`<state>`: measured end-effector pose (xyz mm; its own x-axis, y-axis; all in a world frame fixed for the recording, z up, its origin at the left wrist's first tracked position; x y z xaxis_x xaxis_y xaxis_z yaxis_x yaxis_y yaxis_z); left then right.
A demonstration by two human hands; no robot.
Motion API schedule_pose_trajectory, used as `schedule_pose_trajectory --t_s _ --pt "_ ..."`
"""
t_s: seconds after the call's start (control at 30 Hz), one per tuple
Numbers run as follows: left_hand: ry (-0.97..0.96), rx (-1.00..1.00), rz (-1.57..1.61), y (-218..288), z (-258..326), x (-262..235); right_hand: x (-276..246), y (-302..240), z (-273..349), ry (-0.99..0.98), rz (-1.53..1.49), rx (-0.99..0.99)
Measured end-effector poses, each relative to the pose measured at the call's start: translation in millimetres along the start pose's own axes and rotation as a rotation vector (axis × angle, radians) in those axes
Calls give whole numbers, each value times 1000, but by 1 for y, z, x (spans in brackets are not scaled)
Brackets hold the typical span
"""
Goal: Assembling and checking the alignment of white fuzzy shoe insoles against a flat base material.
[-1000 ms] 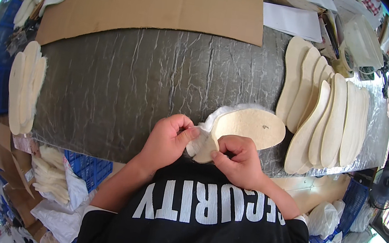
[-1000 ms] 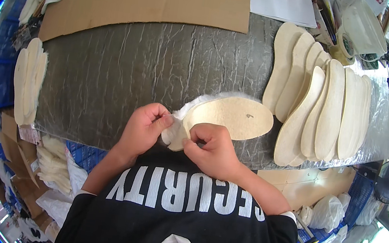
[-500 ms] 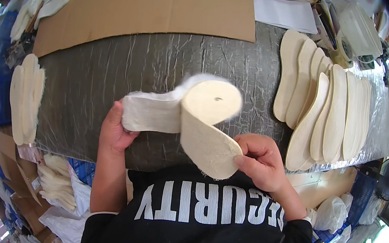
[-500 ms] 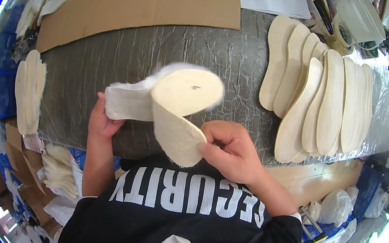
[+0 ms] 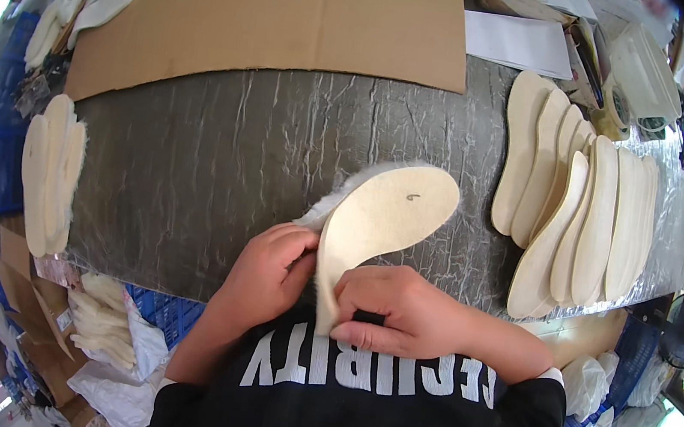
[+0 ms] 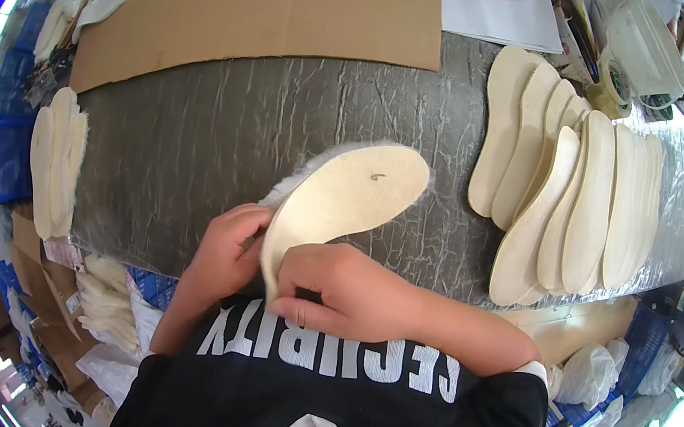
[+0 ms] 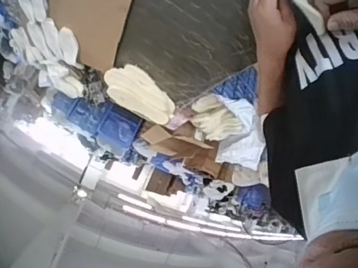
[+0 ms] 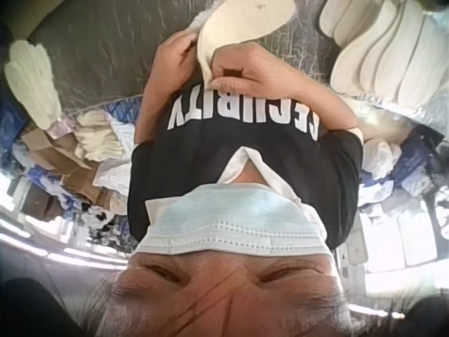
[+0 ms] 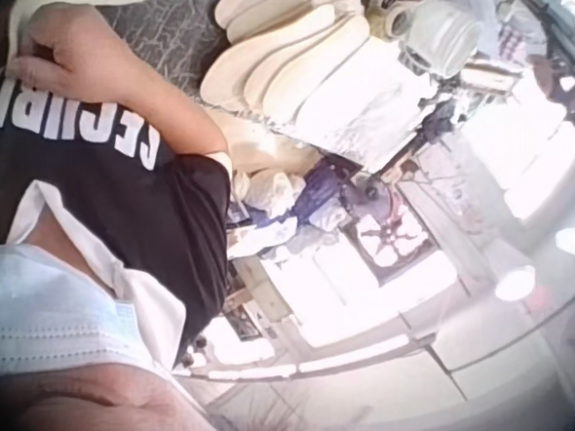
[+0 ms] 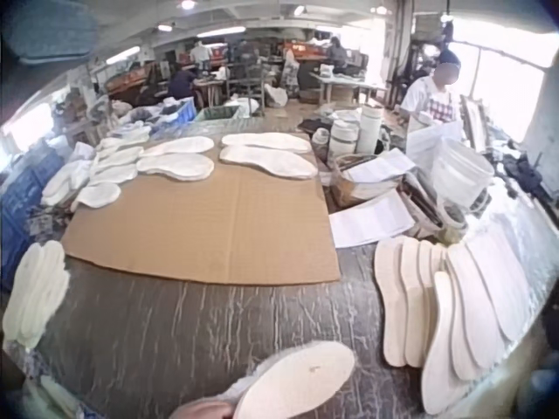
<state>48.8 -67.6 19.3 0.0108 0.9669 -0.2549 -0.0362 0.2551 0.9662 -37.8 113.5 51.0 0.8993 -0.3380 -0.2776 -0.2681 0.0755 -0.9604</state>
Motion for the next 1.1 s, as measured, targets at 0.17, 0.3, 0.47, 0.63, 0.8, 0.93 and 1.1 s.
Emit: schedule_pose_trajectory --t_s 0.17,0.3,0.47,0.63,0.8,0.93,1.1 --pt "19 -16 44 -15 0 0 -19 29 -18 183 620 -72" --pt "16 -13 28 -14 -8 -1 -25 47 -43 95 602 -180" --pt "46 70 -119 -30 -12 5 -36 64 -50 -55 441 -237" --pt "31 86 -220 -27 -15 13 -53 45 -27 -169 263 -252" --pt "15 85 -260 -24 -16 13 -76 16 0 -65 135 -311" --pt "-31 80 -254 -19 -18 8 -63 26 -15 62 375 -215" --pt "12 50 -247 -12 -13 -3 -36 48 -36 81 551 -173"
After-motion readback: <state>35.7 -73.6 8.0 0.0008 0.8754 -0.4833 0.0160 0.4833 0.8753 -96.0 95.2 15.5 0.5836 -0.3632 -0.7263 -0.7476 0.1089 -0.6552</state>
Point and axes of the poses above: each hand's wrist, its own z-axis away from the middle knuckle, its own x-axis out of the palm, y = z × x, the point moved 2 cm from there along -z, towards the middle knuckle, and after that the axes turned 14 degrees about z, right-handed, at the moved point
